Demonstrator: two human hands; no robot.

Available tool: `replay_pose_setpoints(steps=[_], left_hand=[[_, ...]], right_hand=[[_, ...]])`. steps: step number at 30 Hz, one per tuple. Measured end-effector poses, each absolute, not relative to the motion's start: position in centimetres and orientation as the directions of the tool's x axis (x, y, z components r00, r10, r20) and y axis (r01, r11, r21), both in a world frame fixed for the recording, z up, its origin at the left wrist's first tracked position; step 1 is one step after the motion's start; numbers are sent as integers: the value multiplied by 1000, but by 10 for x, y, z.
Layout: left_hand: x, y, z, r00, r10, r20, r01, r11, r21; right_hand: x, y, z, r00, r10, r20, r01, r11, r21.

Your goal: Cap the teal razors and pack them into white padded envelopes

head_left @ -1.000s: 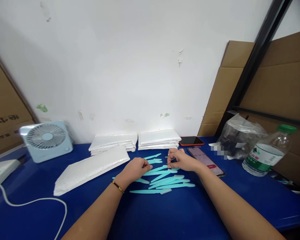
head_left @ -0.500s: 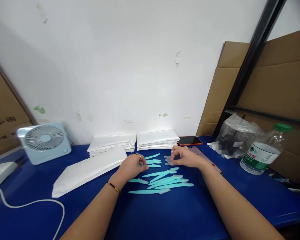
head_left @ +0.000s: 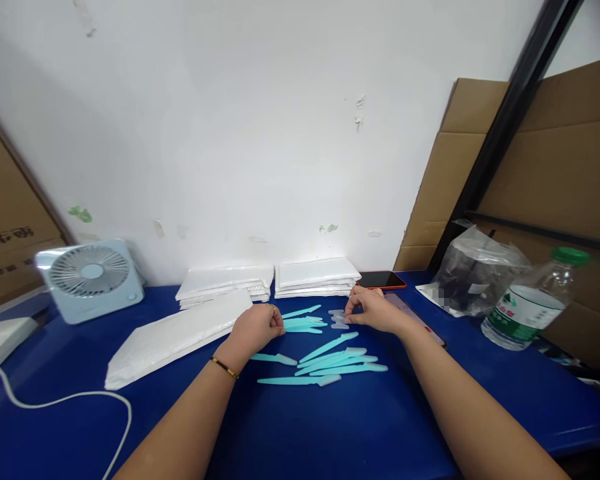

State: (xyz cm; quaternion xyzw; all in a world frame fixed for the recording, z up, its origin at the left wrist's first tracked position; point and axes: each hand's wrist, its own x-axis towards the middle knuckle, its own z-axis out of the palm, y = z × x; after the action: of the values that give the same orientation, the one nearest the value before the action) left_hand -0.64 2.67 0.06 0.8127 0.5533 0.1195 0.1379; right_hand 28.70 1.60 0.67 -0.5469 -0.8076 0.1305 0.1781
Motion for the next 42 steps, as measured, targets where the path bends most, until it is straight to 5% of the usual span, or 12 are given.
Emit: replay_pose_setpoints(steps=[7,11,17,23,31,36,42], left_hand=[[9,13,3,494,869,41,756,-452,474],[18,7,2,589,808,12,694,-514,504],[17,11,0,545,837,48,772,-523,362],[-9,23,11,409,908,85,854,-414,314],[-40,15,24,432,852,-297,890,-349,292],[-10,10,15,501,862,-78,825,-447,346],[16,10,2,486,873,47,809,-469,353]], right_hand=[[281,5,14,-455,889,-52,818,395,-418],[268,3,12,-496,868,-19,782,438,-443],[264,7,5,-524,850,60,755,495,-431],[278,21,-5,-346,919,191,831,394,-393],[261,8,6,-379,891,250,769,453,-450],[239,-6,11,-498,851,166,698,507,-505],[242,-2,6,-555,819,148,717,560,-414]])
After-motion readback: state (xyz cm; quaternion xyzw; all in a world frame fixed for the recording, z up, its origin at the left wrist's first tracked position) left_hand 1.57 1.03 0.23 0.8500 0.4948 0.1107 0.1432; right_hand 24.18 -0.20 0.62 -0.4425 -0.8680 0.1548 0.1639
